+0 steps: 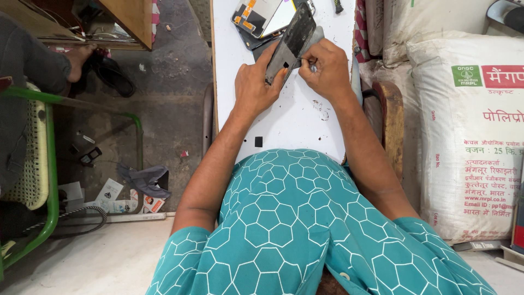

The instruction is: The person repairs a disassembled smartphone at a small white table, holding the phone body and pressing and peeling at the back cover and internal components with their fingers. They reposition the phone repeatedly, set it down, and continue working on the back panel and frame throughout the clip.

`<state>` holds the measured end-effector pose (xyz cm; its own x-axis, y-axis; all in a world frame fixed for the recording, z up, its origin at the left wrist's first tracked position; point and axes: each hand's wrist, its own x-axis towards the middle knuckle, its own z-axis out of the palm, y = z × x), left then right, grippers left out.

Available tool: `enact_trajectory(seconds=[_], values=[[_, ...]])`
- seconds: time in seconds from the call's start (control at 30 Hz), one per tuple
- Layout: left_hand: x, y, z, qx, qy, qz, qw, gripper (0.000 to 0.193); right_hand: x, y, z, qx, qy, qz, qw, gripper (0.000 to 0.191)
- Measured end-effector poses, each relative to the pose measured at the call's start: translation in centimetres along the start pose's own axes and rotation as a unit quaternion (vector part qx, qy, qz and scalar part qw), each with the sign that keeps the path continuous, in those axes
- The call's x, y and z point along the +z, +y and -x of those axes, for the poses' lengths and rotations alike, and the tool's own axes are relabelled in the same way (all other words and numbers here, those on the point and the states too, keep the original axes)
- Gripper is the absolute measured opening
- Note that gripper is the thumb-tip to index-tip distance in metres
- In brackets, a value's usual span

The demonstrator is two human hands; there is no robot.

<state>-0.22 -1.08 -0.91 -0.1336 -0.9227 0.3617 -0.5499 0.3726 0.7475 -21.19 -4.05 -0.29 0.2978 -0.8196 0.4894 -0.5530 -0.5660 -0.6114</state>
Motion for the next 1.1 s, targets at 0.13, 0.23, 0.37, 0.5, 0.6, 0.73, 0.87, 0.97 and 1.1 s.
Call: enact_trajectory(seconds=[0.13, 0.23, 0.37, 0.5, 0.6, 0.73, 0.87, 0.97, 1.1], values=[[0.15, -0.20, 0.05, 0.006, 0.009, 0.001, 1.000, 0.058, 0.04, 0.15, -0.05, -0.004, 0.007, 0.019, 1.000, 0.007], [0.30, -0.35, 0.16, 0.007, 0.008, -0.004, 1.000, 0.058, 0.11, 0.29, 0.03, 0.011, 0.009, 0.032, 0.999, 0.008], [0.35, -0.47, 0.17, 0.010, 0.009, -0.005, 1.000, 0.058, 0.00, 0.43, 0.06, -0.001, 0.003, 0.010, 1.000, 0.007], [0.29, -0.46, 0.28, 0.007, 0.004, -0.010, 1.000, 0.057, -0.32, 0.28, 0.27, -0.010, -0.010, -0.020, 1.000, 0.005], [0.27, -0.42, 0.32, 0.021, 0.015, -0.007, 1.000, 0.057, -0.35, 0.12, 0.30, -0.010, -0.013, -0.027, 1.000, 0.007], [0.26, -0.35, 0.30, 0.014, 0.006, -0.012, 1.000, 0.056, -0.33, -0.03, 0.23, -0.009, -0.013, -0.020, 1.000, 0.008], [0.23, -0.30, 0.25, 0.019, 0.008, -0.015, 1.000, 0.057, -0.36, -0.13, 0.18, -0.011, -0.013, -0.020, 1.000, 0.008], [0.21, -0.27, 0.28, 0.012, 0.001, -0.012, 1.000, 0.057, -0.30, -0.18, 0.23, -0.013, -0.010, -0.020, 1.000, 0.009], [0.19, -0.25, 0.29, 0.028, 0.011, -0.007, 1.000, 0.056, 0.05, -0.05, 0.34, 0.003, -0.006, 0.000, 1.000, 0.010]])
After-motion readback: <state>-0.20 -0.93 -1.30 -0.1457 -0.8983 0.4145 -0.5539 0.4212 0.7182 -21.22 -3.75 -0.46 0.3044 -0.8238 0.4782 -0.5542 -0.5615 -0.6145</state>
